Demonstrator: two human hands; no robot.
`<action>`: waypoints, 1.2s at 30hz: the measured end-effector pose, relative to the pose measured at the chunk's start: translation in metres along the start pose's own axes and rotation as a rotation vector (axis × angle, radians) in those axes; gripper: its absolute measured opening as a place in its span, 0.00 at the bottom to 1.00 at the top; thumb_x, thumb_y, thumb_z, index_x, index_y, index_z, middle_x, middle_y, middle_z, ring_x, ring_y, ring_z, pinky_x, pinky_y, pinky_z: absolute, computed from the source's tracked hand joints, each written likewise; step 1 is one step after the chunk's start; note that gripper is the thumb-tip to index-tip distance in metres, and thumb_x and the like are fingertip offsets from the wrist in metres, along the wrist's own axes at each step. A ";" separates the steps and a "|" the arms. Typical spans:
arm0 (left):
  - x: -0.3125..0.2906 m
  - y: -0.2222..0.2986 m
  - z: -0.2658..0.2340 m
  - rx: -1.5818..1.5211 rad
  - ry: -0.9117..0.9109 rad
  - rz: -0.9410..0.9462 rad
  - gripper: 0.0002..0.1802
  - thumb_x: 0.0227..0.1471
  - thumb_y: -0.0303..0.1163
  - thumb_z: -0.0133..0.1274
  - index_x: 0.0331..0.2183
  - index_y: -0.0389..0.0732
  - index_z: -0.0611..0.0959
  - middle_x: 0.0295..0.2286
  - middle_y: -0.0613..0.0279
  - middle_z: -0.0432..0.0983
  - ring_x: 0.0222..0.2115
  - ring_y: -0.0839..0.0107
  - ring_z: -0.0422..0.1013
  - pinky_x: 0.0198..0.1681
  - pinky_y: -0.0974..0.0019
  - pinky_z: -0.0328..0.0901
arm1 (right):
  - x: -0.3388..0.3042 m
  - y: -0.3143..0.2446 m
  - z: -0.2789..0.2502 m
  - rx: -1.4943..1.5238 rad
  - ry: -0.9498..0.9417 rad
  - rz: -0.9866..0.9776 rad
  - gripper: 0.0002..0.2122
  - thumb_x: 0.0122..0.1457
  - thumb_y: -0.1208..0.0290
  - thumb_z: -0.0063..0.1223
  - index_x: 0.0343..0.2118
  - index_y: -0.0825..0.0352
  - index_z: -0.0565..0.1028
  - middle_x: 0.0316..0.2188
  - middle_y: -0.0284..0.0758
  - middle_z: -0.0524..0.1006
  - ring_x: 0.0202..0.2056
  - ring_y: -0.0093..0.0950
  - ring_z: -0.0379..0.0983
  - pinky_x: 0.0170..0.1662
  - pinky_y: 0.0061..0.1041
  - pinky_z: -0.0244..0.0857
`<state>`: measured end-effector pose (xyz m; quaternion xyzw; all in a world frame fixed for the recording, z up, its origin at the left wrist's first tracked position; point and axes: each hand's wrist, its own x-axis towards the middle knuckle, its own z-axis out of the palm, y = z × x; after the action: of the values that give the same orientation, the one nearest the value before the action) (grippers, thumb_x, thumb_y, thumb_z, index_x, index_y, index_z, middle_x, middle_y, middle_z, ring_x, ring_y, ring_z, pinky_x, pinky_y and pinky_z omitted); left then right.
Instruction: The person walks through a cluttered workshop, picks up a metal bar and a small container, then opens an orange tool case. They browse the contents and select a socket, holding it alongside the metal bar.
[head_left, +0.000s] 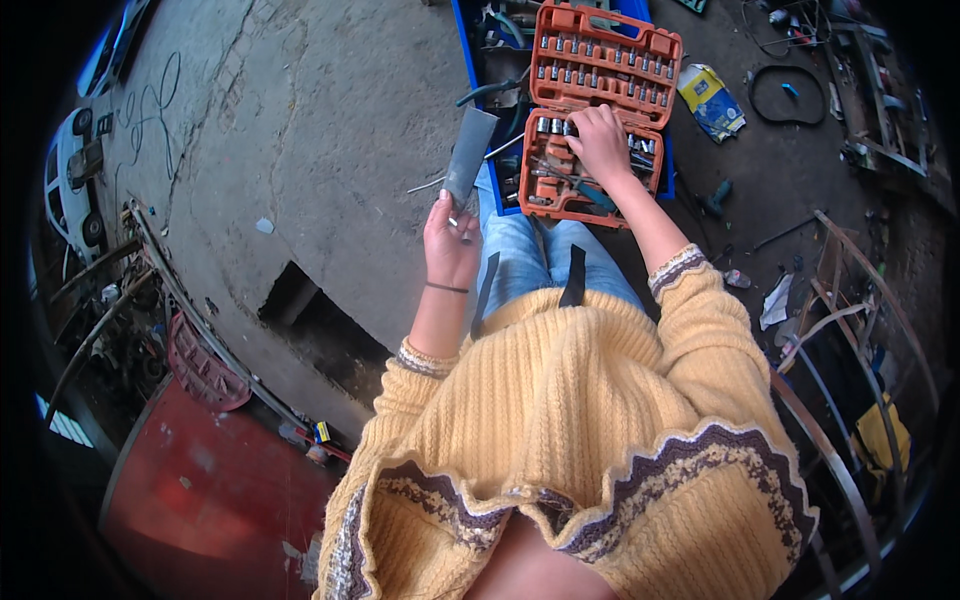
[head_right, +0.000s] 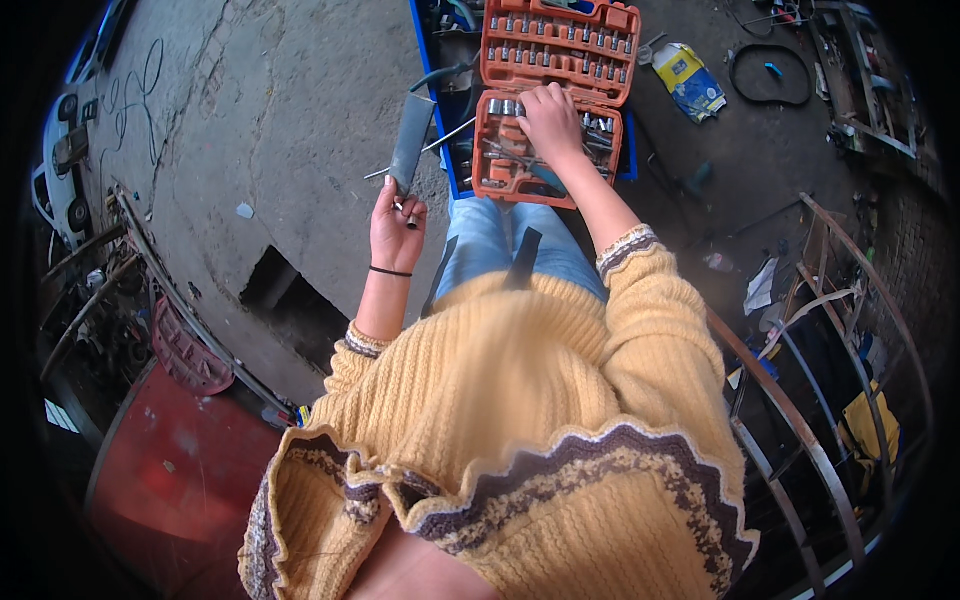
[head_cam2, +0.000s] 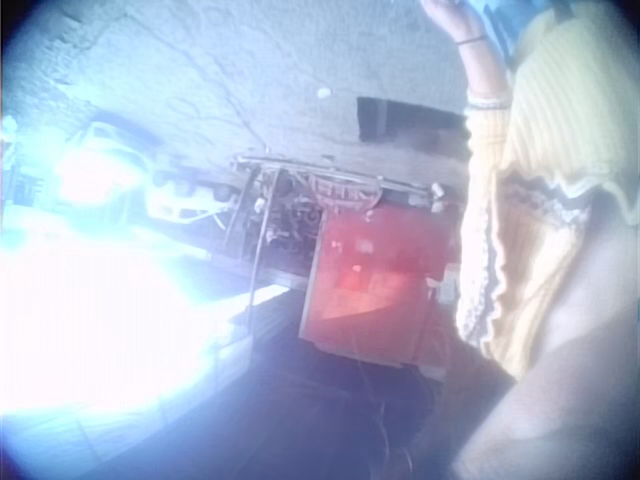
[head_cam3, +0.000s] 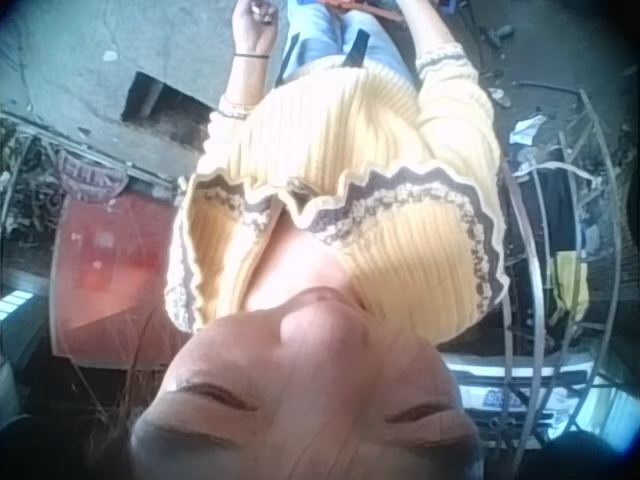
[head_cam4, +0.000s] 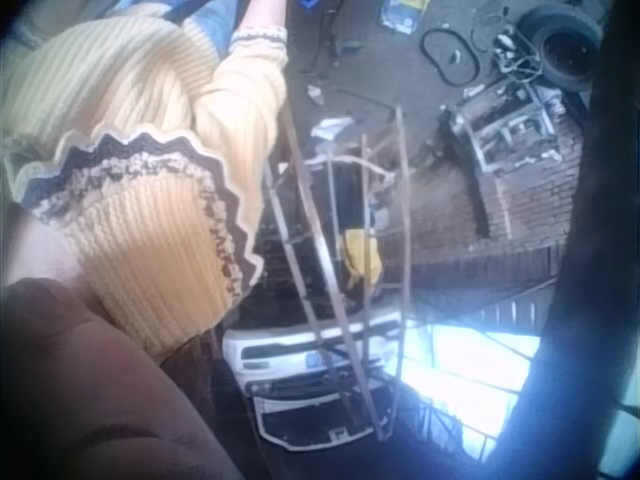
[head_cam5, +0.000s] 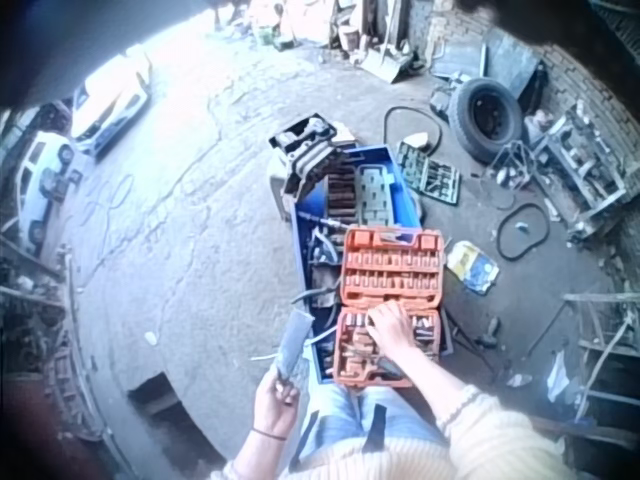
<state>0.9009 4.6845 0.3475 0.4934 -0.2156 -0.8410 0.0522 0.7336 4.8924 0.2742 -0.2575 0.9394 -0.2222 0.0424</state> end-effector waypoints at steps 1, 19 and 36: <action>0.000 0.000 0.000 0.004 0.005 0.003 0.08 0.53 0.36 0.54 0.26 0.46 0.73 0.21 0.73 0.61 0.21 0.79 0.57 0.26 0.73 0.55 | 0.004 0.001 -0.002 0.002 -0.055 0.003 0.12 0.43 0.70 0.62 0.32 0.63 0.73 0.33 0.33 0.73 0.42 0.35 0.66 0.47 0.34 0.61; 0.002 -0.001 -0.002 0.011 0.023 0.001 0.07 0.53 0.36 0.53 0.27 0.45 0.74 0.23 0.72 0.63 0.22 0.78 0.59 0.27 0.73 0.57 | -0.008 0.026 -0.012 1.092 -0.173 0.373 0.07 0.54 0.80 0.52 0.36 0.69 0.71 0.35 0.33 0.76 0.38 0.22 0.73 0.45 0.22 0.67; 0.001 -0.015 0.030 -0.018 0.018 -0.012 0.13 0.51 0.36 0.56 0.23 0.44 0.70 0.18 0.71 0.59 0.17 0.79 0.54 0.24 0.73 0.56 | -0.031 -0.031 -0.058 1.391 -0.161 0.309 0.09 0.54 0.84 0.49 0.39 0.69 0.69 0.37 0.33 0.74 0.39 0.20 0.73 0.46 0.19 0.68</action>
<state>0.8771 4.7069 0.3534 0.5016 -0.2045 -0.8389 0.0536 0.7634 4.9073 0.3392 -0.0503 0.5997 -0.7414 0.2969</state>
